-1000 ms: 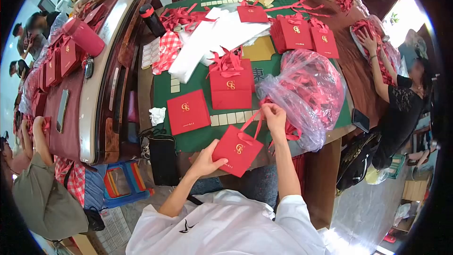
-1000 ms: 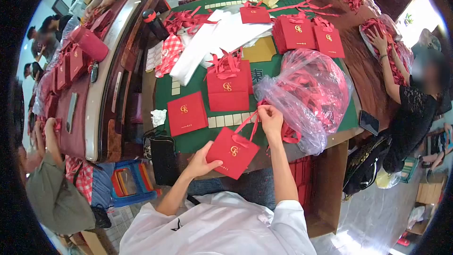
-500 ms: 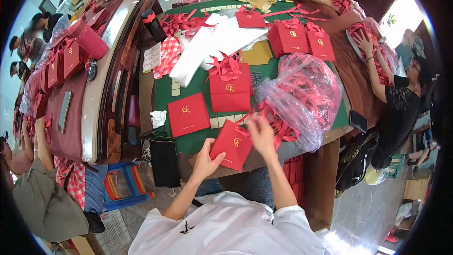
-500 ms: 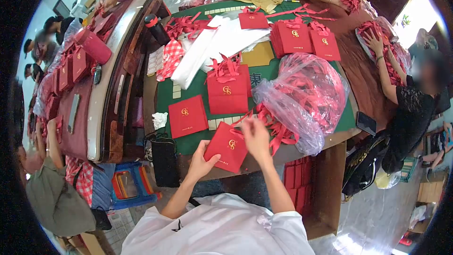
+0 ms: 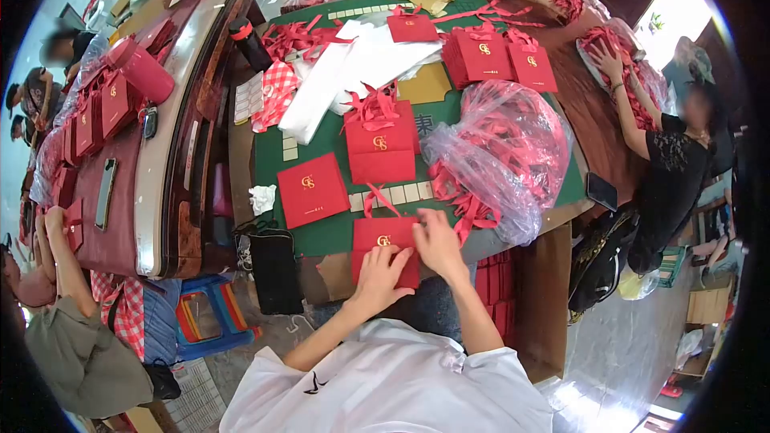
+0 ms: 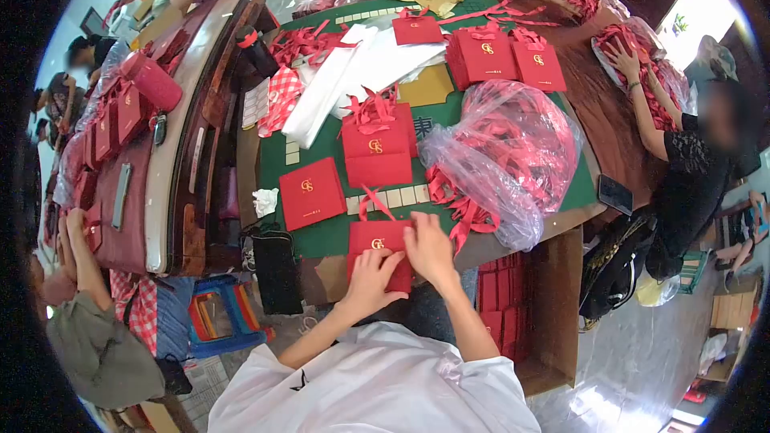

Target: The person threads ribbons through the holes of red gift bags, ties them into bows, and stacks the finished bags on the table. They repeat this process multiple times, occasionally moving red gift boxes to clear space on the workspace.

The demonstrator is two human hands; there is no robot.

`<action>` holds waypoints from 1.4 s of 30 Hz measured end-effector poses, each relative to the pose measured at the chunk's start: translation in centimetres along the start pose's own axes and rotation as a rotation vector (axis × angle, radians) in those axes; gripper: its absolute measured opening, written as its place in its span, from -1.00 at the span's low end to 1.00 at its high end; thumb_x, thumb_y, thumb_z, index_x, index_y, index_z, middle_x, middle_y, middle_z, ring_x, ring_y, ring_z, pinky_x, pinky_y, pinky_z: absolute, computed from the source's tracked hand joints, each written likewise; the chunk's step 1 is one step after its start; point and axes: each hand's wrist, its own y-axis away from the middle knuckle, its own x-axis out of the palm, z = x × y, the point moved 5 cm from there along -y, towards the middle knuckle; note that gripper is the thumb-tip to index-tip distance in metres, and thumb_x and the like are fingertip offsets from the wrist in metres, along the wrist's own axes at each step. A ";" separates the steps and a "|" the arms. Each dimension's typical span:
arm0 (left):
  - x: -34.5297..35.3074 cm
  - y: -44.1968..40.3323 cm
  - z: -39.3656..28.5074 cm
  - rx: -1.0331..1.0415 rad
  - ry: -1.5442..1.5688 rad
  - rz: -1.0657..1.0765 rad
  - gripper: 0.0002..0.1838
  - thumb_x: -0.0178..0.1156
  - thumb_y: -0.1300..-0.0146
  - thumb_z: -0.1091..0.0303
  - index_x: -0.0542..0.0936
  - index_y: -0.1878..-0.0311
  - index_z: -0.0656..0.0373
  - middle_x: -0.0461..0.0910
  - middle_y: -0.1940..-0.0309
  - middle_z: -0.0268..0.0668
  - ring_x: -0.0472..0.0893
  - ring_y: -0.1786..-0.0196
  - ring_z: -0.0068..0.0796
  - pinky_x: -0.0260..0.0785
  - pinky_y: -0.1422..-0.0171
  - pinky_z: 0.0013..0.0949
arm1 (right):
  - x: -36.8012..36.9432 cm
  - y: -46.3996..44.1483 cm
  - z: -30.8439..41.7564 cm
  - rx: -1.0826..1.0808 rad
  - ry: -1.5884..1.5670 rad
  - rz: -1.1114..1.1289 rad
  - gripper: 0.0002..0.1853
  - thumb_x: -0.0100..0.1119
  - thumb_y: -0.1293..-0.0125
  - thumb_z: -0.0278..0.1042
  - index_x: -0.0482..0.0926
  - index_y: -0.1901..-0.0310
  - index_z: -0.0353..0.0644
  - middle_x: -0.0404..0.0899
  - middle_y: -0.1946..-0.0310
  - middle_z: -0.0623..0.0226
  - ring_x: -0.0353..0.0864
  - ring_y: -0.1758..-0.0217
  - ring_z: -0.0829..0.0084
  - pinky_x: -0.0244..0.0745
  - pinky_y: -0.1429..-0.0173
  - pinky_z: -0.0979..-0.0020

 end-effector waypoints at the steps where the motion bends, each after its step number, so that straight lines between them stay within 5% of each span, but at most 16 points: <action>1: 1.0 0.1 0.3 -0.005 -0.001 -0.002 -0.04 0.62 0.25 0.14 0.42 -0.32 0.12 0.42 -0.13 -0.14 0.40 -0.17 -0.09 0.28 -0.24 -0.07 | -1.0 0.3 -0.4 0.016 0.152 -0.020 -0.78 0.09 -0.33 -0.44 0.58 0.02 -0.22 0.54 0.15 0.03 0.56 0.04 -0.05 0.49 -0.07 0.06; 4: 2.6 0.0 0.7 0.028 0.014 0.025 -0.08 0.57 0.13 0.07 0.41 -0.35 0.09 0.39 -0.15 -0.13 0.38 -0.18 -0.05 0.26 -0.24 -0.02 | -2.8 1.1 -2.5 -0.092 0.391 -0.055 -0.77 0.14 -0.10 -0.62 0.64 0.20 -0.13 0.49 0.22 0.13 0.53 0.07 0.05 0.51 0.04 0.09; 13: -0.3 -3.3 5.0 -0.057 0.052 -0.252 -0.48 0.38 -0.12 0.34 0.52 -0.18 0.15 0.46 -0.11 -0.12 0.40 -0.18 -0.04 0.30 -0.21 -0.05 | -2.9 1.2 -5.4 -0.101 0.443 -0.040 -0.87 0.24 -0.11 -0.56 0.57 0.29 -0.17 0.44 0.23 0.14 0.50 0.10 0.05 0.48 0.05 0.10; 23: 0.7 -4.9 6.5 -0.090 0.012 -0.174 -0.50 0.46 -0.03 0.29 0.59 -0.08 0.10 0.50 0.07 -0.24 0.41 -0.08 -0.13 0.28 -0.16 -0.10 | -1.9 1.3 -3.4 -0.192 0.585 -0.053 -0.80 0.13 -0.13 -0.54 0.53 0.17 -0.17 0.48 0.15 0.18 0.46 0.03 0.12 0.39 -0.01 0.13; 33: 0.1 -4.7 6.8 -0.102 0.019 -0.199 -0.52 0.47 -0.02 0.26 0.62 -0.05 0.09 0.51 0.08 -0.26 0.43 -0.05 -0.16 0.26 -0.13 -0.13 | -3.1 1.4 -4.4 -0.167 0.514 -0.047 -0.81 0.22 -0.13 -0.54 0.58 0.19 -0.12 0.50 0.13 0.23 0.46 -0.01 0.13 0.37 -0.02 0.13; 42: 0.8 -5.3 7.0 -0.142 0.091 -0.188 -0.54 0.51 0.08 0.32 0.61 0.05 0.05 0.49 0.13 -0.27 0.45 -0.01 -0.18 0.27 -0.07 -0.14 | -0.9 0.8 1.4 -0.256 0.254 -0.056 -0.91 0.29 -0.24 -0.44 0.60 0.24 -0.18 0.58 0.35 0.25 0.62 0.27 0.20 0.46 0.16 0.20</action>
